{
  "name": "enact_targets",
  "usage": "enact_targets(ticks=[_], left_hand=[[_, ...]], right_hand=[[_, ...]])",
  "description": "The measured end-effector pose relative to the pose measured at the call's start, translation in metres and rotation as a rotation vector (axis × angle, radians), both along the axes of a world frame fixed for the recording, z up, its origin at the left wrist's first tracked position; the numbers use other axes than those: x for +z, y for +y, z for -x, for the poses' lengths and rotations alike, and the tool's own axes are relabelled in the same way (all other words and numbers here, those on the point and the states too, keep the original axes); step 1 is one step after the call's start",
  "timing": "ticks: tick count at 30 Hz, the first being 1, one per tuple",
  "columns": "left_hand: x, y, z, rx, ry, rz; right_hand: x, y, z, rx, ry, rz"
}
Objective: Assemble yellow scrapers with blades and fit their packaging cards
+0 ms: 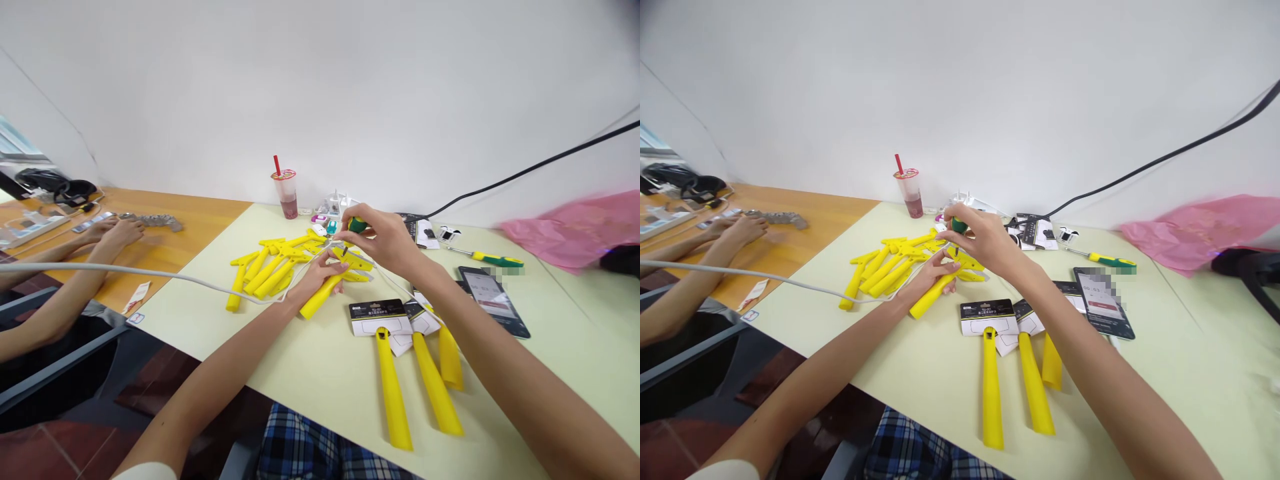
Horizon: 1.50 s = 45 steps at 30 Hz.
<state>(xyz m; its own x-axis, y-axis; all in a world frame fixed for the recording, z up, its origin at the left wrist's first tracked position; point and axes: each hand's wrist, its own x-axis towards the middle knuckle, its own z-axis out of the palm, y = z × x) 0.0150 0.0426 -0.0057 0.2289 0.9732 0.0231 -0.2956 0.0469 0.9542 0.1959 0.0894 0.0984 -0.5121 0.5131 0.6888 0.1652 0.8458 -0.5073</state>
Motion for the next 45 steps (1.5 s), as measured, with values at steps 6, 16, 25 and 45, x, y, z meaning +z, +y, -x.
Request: enact_targets(ticks=[6,16,25,45], left_hand=[[0.001,-0.002,-0.001,0.003,0.008,0.009],[0.002,-0.002,-0.002,0.021,0.006,0.028],[0.0,-0.002,-0.001,0.021,0.004,0.032],[-0.003,0.002,-0.002,0.078,-0.033,0.068]], right_hand=[[-0.003,0.003,-0.002,-0.007,-0.025,-0.005],[-0.001,0.003,-0.011,0.06,-0.139,-0.033],[-0.002,0.006,-0.008,0.033,-0.082,-0.03],[-0.003,0.013,-0.016,-0.091,-0.18,-0.172]])
